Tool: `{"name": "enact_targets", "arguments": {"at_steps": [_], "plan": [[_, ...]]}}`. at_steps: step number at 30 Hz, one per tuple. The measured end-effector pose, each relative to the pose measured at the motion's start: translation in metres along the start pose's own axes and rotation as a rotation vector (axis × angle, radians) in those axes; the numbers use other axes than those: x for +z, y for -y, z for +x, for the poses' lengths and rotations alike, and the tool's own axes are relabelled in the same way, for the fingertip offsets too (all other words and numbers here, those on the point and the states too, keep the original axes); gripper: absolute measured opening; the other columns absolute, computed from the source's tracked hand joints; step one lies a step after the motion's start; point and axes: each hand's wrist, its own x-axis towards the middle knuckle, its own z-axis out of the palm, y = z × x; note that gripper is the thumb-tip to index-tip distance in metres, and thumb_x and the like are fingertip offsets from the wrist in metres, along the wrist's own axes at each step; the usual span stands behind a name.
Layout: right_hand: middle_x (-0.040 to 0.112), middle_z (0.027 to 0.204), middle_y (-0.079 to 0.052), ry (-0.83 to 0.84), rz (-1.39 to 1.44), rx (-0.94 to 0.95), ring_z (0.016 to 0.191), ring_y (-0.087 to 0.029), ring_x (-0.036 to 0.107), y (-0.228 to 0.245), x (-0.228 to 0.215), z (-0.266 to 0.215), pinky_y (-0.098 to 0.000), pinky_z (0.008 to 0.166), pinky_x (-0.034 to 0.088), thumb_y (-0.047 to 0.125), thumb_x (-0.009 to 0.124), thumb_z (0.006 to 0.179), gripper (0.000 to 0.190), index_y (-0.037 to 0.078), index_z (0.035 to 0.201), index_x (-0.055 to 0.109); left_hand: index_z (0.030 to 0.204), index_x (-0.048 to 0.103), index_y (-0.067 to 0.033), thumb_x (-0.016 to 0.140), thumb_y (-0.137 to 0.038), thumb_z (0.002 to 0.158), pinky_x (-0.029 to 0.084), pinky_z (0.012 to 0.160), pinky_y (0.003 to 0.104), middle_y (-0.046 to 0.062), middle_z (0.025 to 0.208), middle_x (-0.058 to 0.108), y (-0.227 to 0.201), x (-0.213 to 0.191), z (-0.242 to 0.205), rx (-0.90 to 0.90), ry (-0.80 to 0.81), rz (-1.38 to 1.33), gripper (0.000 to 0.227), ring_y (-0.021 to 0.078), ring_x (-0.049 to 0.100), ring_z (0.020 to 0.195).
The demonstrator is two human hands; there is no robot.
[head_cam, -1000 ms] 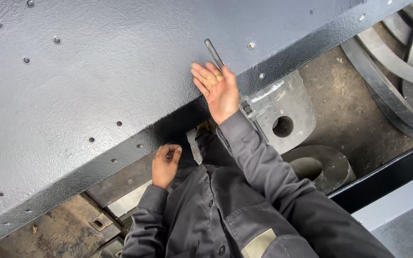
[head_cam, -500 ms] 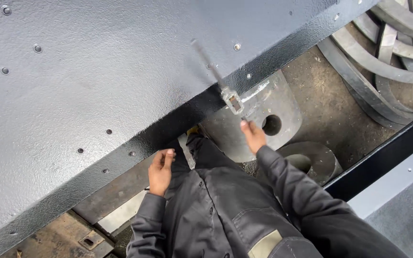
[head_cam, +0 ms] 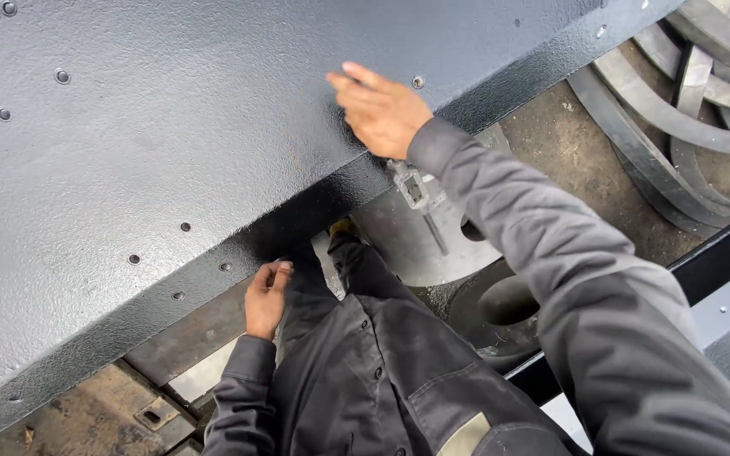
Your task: The person uses a long turnbuckle-style rod tool to press into a series of holes along a large dark steel chassis beam, working hole by hole along the frame. They reposition the tool between holes, steady the beam with the other hand, and occasionally handle a small fastener by hand before resuming pressing.
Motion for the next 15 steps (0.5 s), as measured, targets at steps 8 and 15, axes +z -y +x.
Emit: {"name": "enact_targets", "arguments": {"at_steps": [8, 15], "plan": [[0.070, 0.080, -0.011, 0.208, 0.462, 1.245, 0.076, -0.023, 0.066, 0.080, 0.122, -0.262, -0.0481, 0.084, 0.050, 0.070, 0.039, 0.104, 0.070, 0.011, 0.103, 0.076, 0.110, 0.074, -0.0066, 0.067, -0.036, 0.097, 0.053, 0.082, 0.028, 0.004, 0.094, 0.078, 0.009, 0.003, -0.014, 0.037, 0.036, 0.062, 0.033, 0.0105, 0.069, 0.086], [0.066, 0.114, -0.018, -1.055, 2.916, 1.142, 0.122, -0.040, 0.060, 0.130, 0.077, 0.012, -0.0520, 0.115, 0.043, 0.039, 0.052, 0.106, 0.033, 0.008, 0.093, 0.051, 0.108, 0.074, -0.0060, 0.068, -0.035, 0.096, 0.054, 0.081, 0.032, 0.008, 0.093, 0.078, 0.031, -0.014, -0.022, -0.066, -0.010, 0.082, 0.032, 0.0144, 0.069, 0.085]]}}
